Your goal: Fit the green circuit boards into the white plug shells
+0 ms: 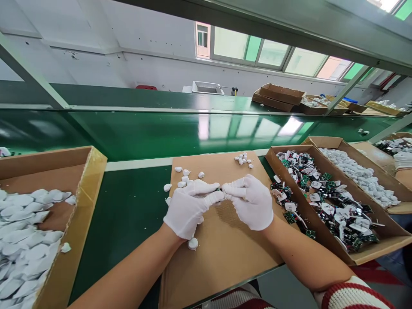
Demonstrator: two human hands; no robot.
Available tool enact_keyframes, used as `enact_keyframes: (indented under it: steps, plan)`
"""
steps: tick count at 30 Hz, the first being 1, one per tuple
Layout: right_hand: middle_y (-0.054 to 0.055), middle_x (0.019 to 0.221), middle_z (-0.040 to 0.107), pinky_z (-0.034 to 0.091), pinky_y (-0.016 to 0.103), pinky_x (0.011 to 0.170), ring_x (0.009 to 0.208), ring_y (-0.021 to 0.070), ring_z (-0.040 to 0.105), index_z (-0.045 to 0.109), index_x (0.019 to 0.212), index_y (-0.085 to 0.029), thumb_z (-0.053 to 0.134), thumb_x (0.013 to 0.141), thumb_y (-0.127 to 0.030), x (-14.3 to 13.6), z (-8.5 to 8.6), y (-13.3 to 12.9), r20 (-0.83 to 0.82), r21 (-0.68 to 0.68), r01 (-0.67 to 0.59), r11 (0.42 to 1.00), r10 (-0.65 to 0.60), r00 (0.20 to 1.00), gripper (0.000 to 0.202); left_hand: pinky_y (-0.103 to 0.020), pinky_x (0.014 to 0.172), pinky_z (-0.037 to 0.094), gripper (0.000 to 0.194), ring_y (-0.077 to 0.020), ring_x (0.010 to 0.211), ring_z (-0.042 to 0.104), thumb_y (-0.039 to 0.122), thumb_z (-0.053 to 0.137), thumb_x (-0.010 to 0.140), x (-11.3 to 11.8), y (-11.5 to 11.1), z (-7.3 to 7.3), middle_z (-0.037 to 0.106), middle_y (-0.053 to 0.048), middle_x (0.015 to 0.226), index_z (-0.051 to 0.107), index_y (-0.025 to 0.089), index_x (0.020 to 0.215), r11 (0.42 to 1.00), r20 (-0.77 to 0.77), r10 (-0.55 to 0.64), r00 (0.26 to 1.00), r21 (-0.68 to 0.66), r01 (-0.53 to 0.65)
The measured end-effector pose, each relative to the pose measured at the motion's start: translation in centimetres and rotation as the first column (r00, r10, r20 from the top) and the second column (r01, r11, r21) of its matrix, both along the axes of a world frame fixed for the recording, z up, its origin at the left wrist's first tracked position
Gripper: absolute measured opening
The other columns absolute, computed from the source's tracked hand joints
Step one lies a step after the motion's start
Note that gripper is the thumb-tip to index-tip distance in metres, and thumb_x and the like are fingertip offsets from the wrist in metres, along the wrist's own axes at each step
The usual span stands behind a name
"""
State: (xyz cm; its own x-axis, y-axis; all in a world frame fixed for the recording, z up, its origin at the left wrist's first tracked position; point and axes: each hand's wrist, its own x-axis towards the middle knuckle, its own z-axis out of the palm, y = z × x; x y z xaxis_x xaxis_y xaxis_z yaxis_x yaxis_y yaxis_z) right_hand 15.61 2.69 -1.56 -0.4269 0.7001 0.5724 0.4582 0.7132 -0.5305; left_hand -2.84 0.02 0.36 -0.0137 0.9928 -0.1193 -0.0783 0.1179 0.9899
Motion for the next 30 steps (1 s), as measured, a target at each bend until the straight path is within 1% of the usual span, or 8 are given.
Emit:
enact_keyframes:
  steps: [5,11,14,17,20,24,27,30]
  plan:
    - [0.002,0.094,0.078,0.049,0.028,0.072,0.076,0.0146,0.066,0.078,0.111,-0.029,0.053,0.097,-0.017,0.1,0.4,0.6,0.168,0.068,-0.032,0.997,0.02,0.986,0.031,-0.044,0.108,0.05,0.029,-0.0328,0.115,0.066,0.033,0.092,0.062,-0.4,0.5,-0.3,0.077,-0.006,0.109,0.082,0.025,0.088,0.993,0.197,-0.032,0.98,-0.104,0.053]
    - [0.005,0.107,0.074,0.057,0.032,0.088,0.097,0.018,0.069,0.074,0.12,-0.03,0.059,0.098,-0.03,0.2,1.1,0.7,-0.038,-0.058,-0.01,0.998,0.008,0.999,0.027,-0.045,0.104,0.053,0.038,-0.0324,0.114,0.069,0.042,0.087,0.071,-0.5,0.6,-0.1,0.077,-0.01,0.115,0.08,0.022,0.103,0.971,0.324,-0.106,0.94,-0.171,0.168]
    - [0.006,0.116,0.069,0.06,0.033,0.081,0.081,0.014,0.066,0.064,0.135,-0.031,0.061,0.098,-0.033,0.6,1.6,0.7,-0.065,-0.105,-0.134,0.985,0.128,0.99,0.038,-0.046,0.108,0.05,0.041,-0.0345,0.119,0.067,0.046,0.085,0.072,-0.6,0.5,0.0,0.076,-0.011,0.116,0.08,0.022,0.105,0.966,0.334,-0.147,0.931,-0.156,0.209]
    - [0.009,0.128,0.062,0.061,0.033,0.075,0.076,0.0124,0.062,0.062,0.138,-0.031,0.07,0.092,-0.037,0.8,1.8,0.8,-0.097,-0.134,-0.143,0.981,0.13,0.987,0.047,-0.049,0.113,0.046,0.034,-0.0372,0.124,0.063,0.05,0.082,0.075,-0.6,0.4,0.1,0.076,-0.011,0.117,0.081,0.022,0.096,0.957,0.362,-0.219,0.906,-0.099,0.271]
    - [0.009,0.118,0.067,0.061,0.034,0.078,0.088,0.0172,0.067,0.073,0.123,-0.029,0.071,0.091,-0.036,0.7,1.1,0.8,-0.145,-0.157,-0.139,0.978,0.117,0.983,0.033,-0.051,0.111,0.046,0.035,-0.039,0.125,0.061,0.051,0.083,0.074,-0.4,0.2,0.2,0.077,-0.01,0.111,0.081,0.021,0.093,0.952,0.381,-0.236,0.894,-0.096,0.292]
    - [0.006,0.097,0.074,0.06,0.032,0.077,0.081,0.0179,0.07,0.08,0.108,-0.025,0.067,0.093,-0.039,0.1,0.4,0.5,-0.119,-0.218,-0.088,0.972,0.063,0.991,0.024,-0.047,0.105,0.052,0.045,-0.0373,0.122,0.063,0.052,0.09,0.063,-0.1,0.1,0.2,0.078,-0.011,0.108,0.082,0.02,0.095,0.953,0.386,-0.191,0.902,-0.147,0.264]
    - [0.006,0.1,0.075,0.058,0.032,0.079,0.086,0.0192,0.07,0.079,0.111,-0.025,0.064,0.095,-0.039,-0.5,0.5,0.4,-0.072,-0.122,-0.062,0.991,0.054,0.996,0.026,-0.043,0.105,0.053,0.038,-0.0341,0.124,0.062,0.05,0.085,0.071,-0.2,0.2,-0.1,0.077,-0.009,0.111,0.082,0.022,0.096,0.954,0.419,-0.212,0.883,-0.106,0.279]
    - [0.005,0.105,0.077,0.058,0.031,0.08,0.081,0.0164,0.068,0.07,0.128,-0.027,0.066,0.093,-0.04,-0.9,0.3,0.3,-0.137,-0.095,-0.023,0.995,0.01,0.991,0.037,-0.038,0.107,0.052,0.028,-0.031,0.129,0.059,0.045,0.079,0.08,-0.4,0.5,-0.7,0.075,-0.007,0.114,0.081,0.024,0.098,0.956,0.484,-0.229,0.845,-0.052,0.288]
